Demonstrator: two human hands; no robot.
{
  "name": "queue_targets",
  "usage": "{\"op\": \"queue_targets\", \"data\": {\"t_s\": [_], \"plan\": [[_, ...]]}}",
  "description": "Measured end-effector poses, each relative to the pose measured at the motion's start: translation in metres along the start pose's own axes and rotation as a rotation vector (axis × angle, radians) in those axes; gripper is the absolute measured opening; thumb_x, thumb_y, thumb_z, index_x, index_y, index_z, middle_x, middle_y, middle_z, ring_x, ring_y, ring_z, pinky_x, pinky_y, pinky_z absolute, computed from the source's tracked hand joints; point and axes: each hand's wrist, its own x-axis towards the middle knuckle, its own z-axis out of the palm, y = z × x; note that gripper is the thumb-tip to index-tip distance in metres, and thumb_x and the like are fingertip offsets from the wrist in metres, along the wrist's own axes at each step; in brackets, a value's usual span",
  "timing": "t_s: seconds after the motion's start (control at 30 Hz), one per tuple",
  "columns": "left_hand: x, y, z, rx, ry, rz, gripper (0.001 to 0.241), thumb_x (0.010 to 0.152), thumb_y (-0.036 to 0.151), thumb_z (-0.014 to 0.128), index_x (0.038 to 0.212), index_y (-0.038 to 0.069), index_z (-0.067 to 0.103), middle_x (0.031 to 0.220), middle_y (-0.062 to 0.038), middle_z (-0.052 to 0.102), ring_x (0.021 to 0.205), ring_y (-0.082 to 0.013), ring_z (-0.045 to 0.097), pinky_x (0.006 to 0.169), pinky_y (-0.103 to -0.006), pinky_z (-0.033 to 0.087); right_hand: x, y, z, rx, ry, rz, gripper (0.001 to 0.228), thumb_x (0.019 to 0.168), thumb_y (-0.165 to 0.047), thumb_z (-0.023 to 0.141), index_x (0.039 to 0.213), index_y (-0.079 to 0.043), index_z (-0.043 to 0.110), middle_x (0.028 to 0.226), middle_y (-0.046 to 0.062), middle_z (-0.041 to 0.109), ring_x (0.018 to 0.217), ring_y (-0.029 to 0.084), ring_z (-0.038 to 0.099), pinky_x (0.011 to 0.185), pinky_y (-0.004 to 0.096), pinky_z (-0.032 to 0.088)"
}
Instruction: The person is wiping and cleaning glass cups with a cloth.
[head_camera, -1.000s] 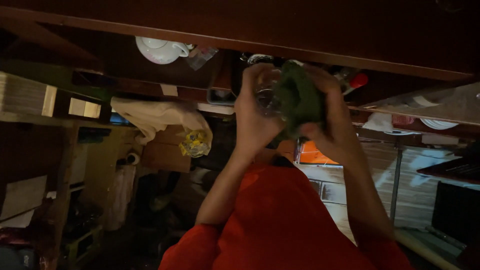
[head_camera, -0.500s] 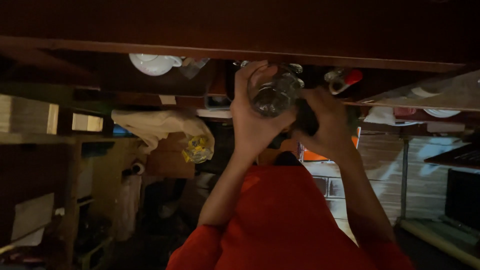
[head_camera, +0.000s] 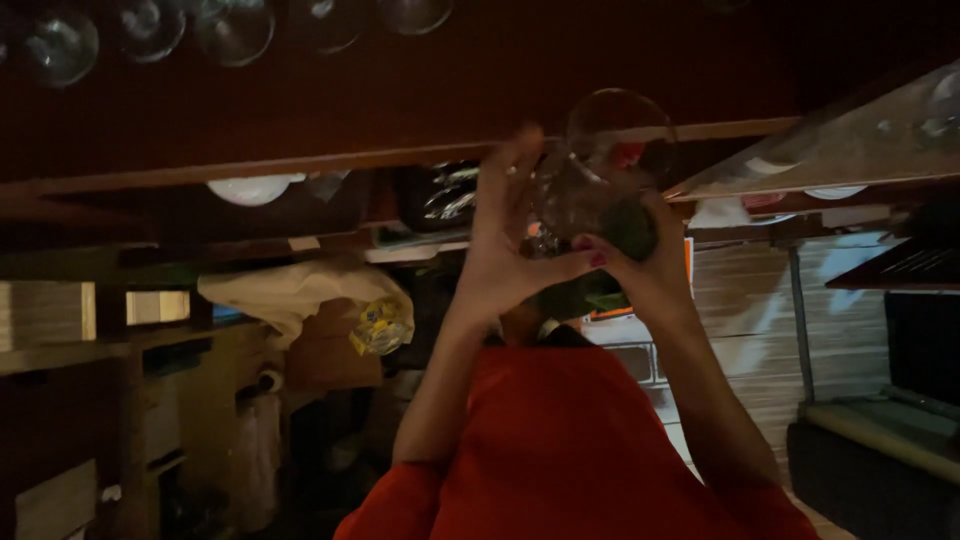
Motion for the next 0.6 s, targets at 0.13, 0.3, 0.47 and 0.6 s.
{"op": "queue_targets", "data": {"t_s": [0.13,0.3,0.47,0.6], "plan": [[-0.009,-0.02,0.018,0.151,0.033,-0.221,0.069,0.087,0.007,0.088,0.145,-0.002,0.051,0.138,-0.014,0.062,0.13,-0.0244,0.059,0.115,-0.0395,0.048,0.01,-0.018,-0.014,0.056,0.088,0.133,0.055,0.087,-0.011,0.085,0.135,0.0,0.06,0.117,0.012,0.073,0.106,0.02,0.073,0.097,0.036,0.06],[0.018,-0.006,0.059,0.127,0.126,-0.144,0.053,0.093,0.015,0.081,0.137,-0.002,0.055,0.121,-0.011,0.07,0.109,-0.0172,0.068,0.095,-0.0321,0.058,0.027,-0.054,-0.017,-0.227,0.096,-0.175,0.069,0.087,-0.009,0.088,0.148,-0.004,0.055,0.138,0.012,0.065,0.126,0.02,0.062,0.109,0.035,0.052],[0.053,0.002,0.077,0.323,0.19,-0.1,0.052,0.093,0.019,0.08,0.134,-0.002,0.056,0.116,-0.011,0.072,0.105,-0.0151,0.07,0.09,-0.0296,0.058,0.044,-0.084,-0.031,-0.361,0.064,-0.182,0.081,0.088,-0.011,0.083,0.158,-0.005,0.042,0.144,0.014,0.065,0.128,0.023,0.066,0.107,0.036,0.054],[0.069,0.005,0.086,0.394,0.164,-0.059,0.051,0.093,0.022,0.081,0.132,-0.002,0.056,0.111,-0.01,0.073,0.1,-0.0148,0.071,0.087,-0.0286,0.058,0.058,-0.094,-0.042,-0.317,0.068,-0.175,0.085,0.092,-0.011,0.081,0.163,-0.005,0.034,0.142,0.012,0.067,0.126,0.022,0.069,0.107,0.034,0.056]]}}
